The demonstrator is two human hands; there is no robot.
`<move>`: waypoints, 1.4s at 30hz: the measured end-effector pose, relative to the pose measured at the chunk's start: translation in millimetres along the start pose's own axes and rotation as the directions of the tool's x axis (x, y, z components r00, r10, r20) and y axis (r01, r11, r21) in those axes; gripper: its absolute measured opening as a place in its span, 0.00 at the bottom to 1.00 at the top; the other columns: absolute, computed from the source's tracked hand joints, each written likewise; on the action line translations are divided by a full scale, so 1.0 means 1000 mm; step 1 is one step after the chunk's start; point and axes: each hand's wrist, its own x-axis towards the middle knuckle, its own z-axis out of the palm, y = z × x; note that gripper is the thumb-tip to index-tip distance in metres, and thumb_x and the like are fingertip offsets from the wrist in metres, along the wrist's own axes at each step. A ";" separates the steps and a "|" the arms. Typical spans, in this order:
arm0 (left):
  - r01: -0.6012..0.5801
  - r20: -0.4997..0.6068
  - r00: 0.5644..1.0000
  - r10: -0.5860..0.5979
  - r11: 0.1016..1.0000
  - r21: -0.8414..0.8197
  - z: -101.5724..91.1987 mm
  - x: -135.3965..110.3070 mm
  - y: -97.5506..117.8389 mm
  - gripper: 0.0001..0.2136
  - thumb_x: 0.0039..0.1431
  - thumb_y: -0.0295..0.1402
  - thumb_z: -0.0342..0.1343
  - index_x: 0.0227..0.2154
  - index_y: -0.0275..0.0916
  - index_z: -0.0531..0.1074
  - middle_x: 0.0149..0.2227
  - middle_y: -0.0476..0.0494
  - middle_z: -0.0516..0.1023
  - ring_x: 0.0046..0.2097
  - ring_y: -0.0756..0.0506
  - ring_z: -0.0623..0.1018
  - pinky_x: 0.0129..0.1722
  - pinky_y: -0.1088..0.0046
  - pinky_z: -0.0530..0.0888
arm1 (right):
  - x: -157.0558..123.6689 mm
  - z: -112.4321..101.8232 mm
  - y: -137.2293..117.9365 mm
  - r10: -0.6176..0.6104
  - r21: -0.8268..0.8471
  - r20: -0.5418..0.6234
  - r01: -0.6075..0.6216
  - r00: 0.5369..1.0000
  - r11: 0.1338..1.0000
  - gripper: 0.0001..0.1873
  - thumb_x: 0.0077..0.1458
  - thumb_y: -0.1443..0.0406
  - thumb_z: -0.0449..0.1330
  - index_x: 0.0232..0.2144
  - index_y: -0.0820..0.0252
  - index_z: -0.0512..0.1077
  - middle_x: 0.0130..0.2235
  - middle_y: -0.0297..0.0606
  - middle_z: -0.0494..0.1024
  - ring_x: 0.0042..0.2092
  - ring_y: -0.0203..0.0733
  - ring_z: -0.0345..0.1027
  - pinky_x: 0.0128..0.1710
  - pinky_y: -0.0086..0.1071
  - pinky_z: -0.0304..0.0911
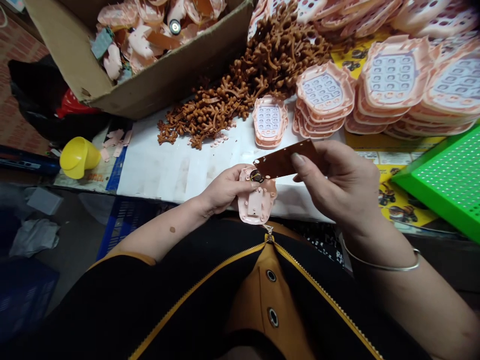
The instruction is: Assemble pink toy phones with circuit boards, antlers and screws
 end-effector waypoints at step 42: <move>0.001 0.093 0.996 -0.008 0.997 0.076 0.002 0.002 0.004 0.10 0.50 0.25 0.59 0.36 0.35 0.78 0.33 0.46 0.80 0.36 0.49 0.78 0.42 0.72 0.72 | -0.029 0.001 0.023 -0.513 -0.266 0.212 0.555 0.832 0.788 0.12 0.58 0.71 0.60 0.44 0.52 0.72 0.45 0.42 0.84 0.45 0.47 0.80 0.43 0.40 0.78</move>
